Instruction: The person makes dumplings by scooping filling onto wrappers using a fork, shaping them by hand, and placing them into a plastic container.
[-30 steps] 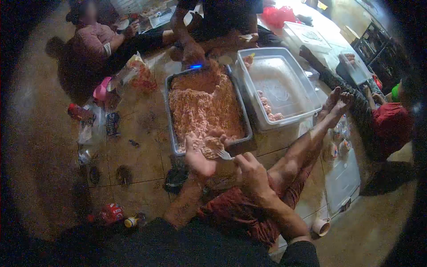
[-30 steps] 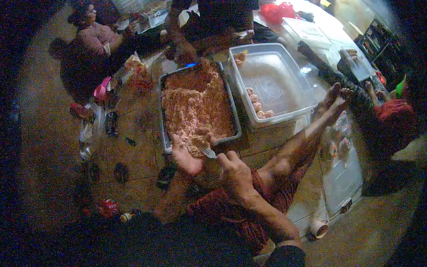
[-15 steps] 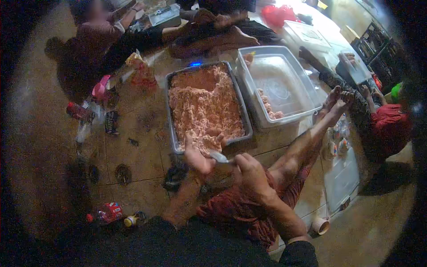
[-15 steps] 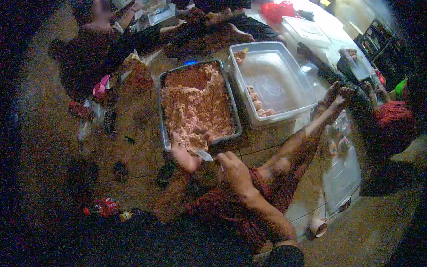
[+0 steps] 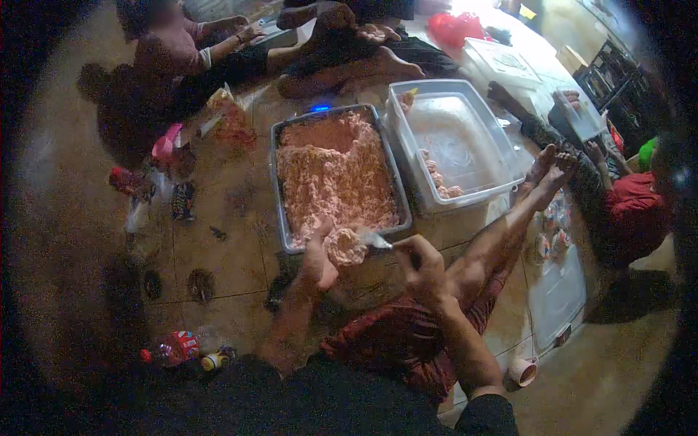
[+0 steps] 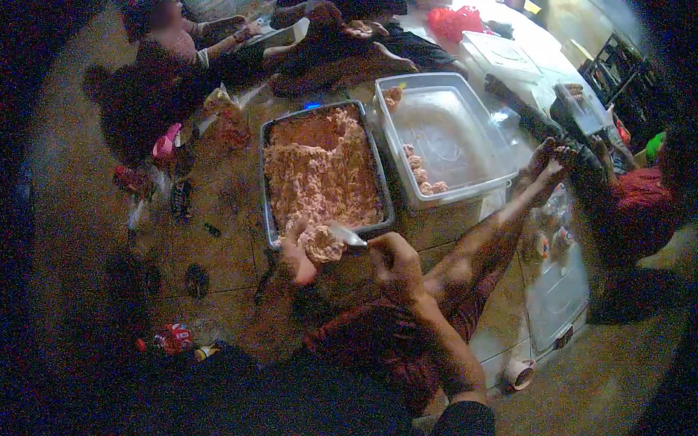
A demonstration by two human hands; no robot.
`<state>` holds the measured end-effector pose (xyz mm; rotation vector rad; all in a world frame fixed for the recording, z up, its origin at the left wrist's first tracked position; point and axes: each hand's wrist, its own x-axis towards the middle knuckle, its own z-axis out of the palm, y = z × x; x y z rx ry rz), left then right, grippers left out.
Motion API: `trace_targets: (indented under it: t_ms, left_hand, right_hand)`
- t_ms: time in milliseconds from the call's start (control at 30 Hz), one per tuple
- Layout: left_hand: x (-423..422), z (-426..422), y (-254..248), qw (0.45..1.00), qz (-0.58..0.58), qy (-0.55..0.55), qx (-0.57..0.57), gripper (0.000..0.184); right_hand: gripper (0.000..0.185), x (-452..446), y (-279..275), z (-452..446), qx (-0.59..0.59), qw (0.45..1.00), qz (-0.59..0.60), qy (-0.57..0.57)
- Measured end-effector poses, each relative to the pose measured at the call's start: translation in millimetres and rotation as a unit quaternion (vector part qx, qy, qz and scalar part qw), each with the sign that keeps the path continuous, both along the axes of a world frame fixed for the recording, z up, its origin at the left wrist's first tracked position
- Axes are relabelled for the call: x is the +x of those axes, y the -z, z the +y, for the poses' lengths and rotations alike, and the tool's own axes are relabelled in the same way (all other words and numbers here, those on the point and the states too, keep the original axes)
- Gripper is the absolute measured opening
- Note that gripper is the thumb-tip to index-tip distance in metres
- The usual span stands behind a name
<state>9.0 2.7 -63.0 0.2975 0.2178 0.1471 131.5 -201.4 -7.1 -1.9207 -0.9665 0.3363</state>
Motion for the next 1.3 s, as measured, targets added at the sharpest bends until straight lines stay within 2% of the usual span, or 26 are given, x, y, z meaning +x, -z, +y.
trace_targets:
  t_ms: [33,67,133,200,267,300,367,400,467,500,533,600,667,700,767,800,867,933,967,1000,1033,1067,1133,1200,1267,1300]
  left_hand:
    - [-2.3,2.7,6.1,0.998,-0.025,0.012,0.049,0.063]
    - [-6.4,1.1,11.6,0.998,-0.026,0.014,0.051,0.063]
    - [-7.3,-14.4,-34.1,0.947,0.103,0.027,0.304,0.063]
    - [-7.0,-3.2,-18.2,0.895,0.095,0.011,0.435,0.063]
    - [-16.0,1.1,-78.5,0.974,0.106,0.040,0.194,0.065]
    - [-21.8,6.1,-101.2,0.979,0.031,0.069,0.191,0.062]
    - [-11.5,14.7,-48.2,0.962,0.006,0.106,0.251,0.061]
    - [-17.3,21.1,-1.1,0.907,-0.030,0.076,0.412,0.057]
    - [-28.1,33.3,89.7,0.702,-0.039,-0.041,0.710,0.048]
    - [-20.0,33.8,88.4,0.763,-0.032,-0.009,0.646,0.048]
    - [-9.7,35.3,82.9,0.816,-0.024,0.020,0.577,0.048]
    - [5.8,40.1,68.8,0.901,-0.008,0.074,0.427,0.047]
    - [6.1,36.0,39.8,0.932,-0.004,0.101,0.348,0.047]
    - [1.8,28.7,10.1,0.716,0.007,0.008,0.698,0.047]
    - [-2.5,25.8,17.3,0.373,0.021,-0.091,0.923,0.047]
    - [-3.7,21.3,11.1,0.383,0.035,-0.105,0.917,0.045]
    - [-2.6,15.8,-8.6,0.543,0.055,-0.101,0.832,0.041]
    - [-1.0,6.8,-17.1,0.641,0.073,-0.095,0.758,0.037]
    - [-0.2,4.1,-15.6,0.656,0.079,-0.093,0.745,0.036]
    - [0.1,1.2,-16.4,0.660,0.084,-0.092,0.741,0.034]
    - [-0.3,0.3,-17.7,0.658,0.089,-0.093,0.742,0.033]
    - [-1.7,0.1,-19.5,0.655,0.095,-0.099,0.743,0.032]
    - [-3.5,-1.5,-34.6,0.641,0.108,-0.121,0.750,0.030]
    - [-3.9,-0.6,-50.8,0.624,0.116,-0.132,0.761,0.028]
    - [-3.5,0.1,-77.0,0.619,0.096,-0.093,0.774,0.030]
    - [-4.9,0.9,-78.8,0.644,0.110,-0.081,0.753,0.035]
  right_hand:
    - [0.017,-3.0,-5.1,1.7,0.022,0.993,0.106,0.042]
    - [0.017,-1.6,3.4,6.3,0.025,0.993,0.105,0.043]
    - [0.024,3.3,32.4,20.5,0.078,0.950,0.299,-0.038]
    - [0.028,-2.1,31.4,32.0,0.050,0.952,0.291,-0.079]
    - [0.027,-10.2,0.6,36.1,0.083,0.920,0.364,-0.122]
    - [0.026,-8.2,2.6,39.9,0.100,0.921,0.350,-0.138]
    - [0.025,-6.7,-2.5,48.9,0.146,0.934,0.285,-0.161]
    - [0.025,-7.6,-9.6,51.5,0.172,0.943,0.232,-0.166]
    - [0.021,-8.1,-24.3,50.5,0.135,0.975,0.148,-0.093]
    - [0.017,-9.0,-27.7,49.8,0.096,0.993,0.066,-0.020]
    - [0.017,-7.4,-24.0,48.1,0.094,0.993,0.064,-0.023]
    - [0.019,-2.7,-10.5,38.8,0.178,0.953,0.244,0.000]
    - [0.020,-5.6,11.8,27.0,0.131,0.940,0.315,-0.001]
    - [0.020,-7.1,44.7,22.9,0.122,0.932,0.339,-0.028]
    - [0.021,-15.1,72.8,18.0,0.113,0.923,0.362,-0.059]
    - [0.021,-21.2,78.0,17.6,0.125,0.910,0.390,-0.063]
    - [0.021,-23.9,74.5,17.3,0.134,0.896,0.419,-0.066]
    - [0.017,-19.6,47.2,20.9,0.111,0.918,0.370,-0.091]
    - [0.017,-15.8,37.2,22.5,0.112,0.917,0.371,-0.091]
    - [0.017,-10.4,28.0,22.8,0.084,0.979,0.156,-0.099]
    - [0.017,-5.8,23.2,21.1,0.051,0.991,-0.066,-0.101]
    - [0.017,-1.1,21.6,18.7,0.051,0.992,-0.066,-0.099]
    - [0.040,6.6,21.2,13.5,0.103,0.991,-0.051,-0.071]
    - [0.031,4.0,42.0,8.8,0.091,0.994,-0.046,-0.037]
    - [0.024,-3.3,62.4,4.1,0.036,0.974,0.224,-0.022]
    - [0.022,-9.0,59.2,5.2,0.044,0.962,0.266,-0.039]
